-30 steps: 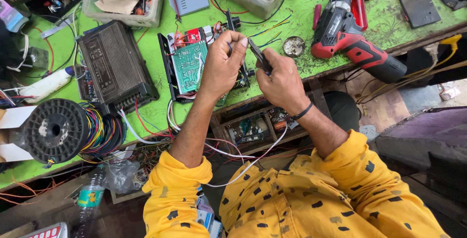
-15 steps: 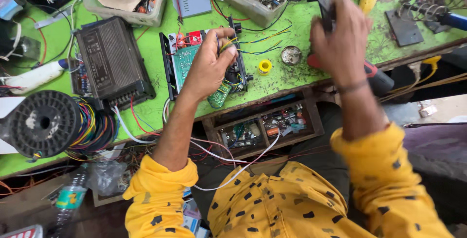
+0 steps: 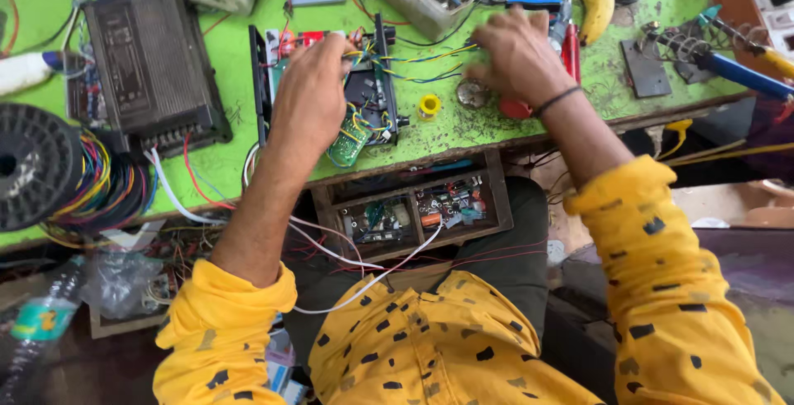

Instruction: The person strips the insulation from several colored wires using pliers, then solders them to a green circuit board using a soldering iron and solder. The person repeats this process for multiple wires, securing each connection to the board.

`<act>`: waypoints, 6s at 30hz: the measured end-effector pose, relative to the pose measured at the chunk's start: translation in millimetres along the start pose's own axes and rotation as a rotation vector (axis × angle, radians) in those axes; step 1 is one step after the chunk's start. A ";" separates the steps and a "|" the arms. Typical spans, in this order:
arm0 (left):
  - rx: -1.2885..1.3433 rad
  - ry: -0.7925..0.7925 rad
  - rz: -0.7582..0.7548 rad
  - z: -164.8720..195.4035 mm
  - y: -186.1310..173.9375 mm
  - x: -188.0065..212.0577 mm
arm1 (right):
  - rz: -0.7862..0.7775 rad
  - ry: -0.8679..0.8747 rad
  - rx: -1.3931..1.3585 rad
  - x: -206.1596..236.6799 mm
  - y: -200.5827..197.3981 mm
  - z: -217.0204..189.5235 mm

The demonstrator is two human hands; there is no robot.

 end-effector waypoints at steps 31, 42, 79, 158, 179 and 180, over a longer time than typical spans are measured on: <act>1.124 -0.456 -0.015 -3.9 58.8 -3.8 | 0.488 0.017 -1.270 51.5 3.5 -79.8; 1.144 -0.453 -0.003 -4.0 60.8 -2.9 | 0.611 -0.103 -0.821 61.7 -23.1 -107.7; 1.224 -0.487 -0.005 -12.4 72.8 1.2 | 0.560 -0.071 -0.866 54.0 -18.7 -97.6; 1.429 -0.519 0.040 -62.7 50.6 10.1 | 0.780 0.171 -0.491 70.1 16.5 -19.0; 0.904 -0.366 -0.186 -83.6 21.7 57.8 | 0.790 0.249 -1.098 19.3 44.4 -17.3; 0.948 -0.327 -0.154 -82.9 18.3 57.2 | 0.874 0.226 -1.074 32.7 34.8 -23.5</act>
Point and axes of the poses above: each hand's wrist, its own x-axis away from the middle knuckle, its own y-axis out of the palm, z = x × y, the point moved 8 cm from there along -x, towards the middle knuckle, and after that the axes turned 4 degrees about -x, right-handed, at the moved point
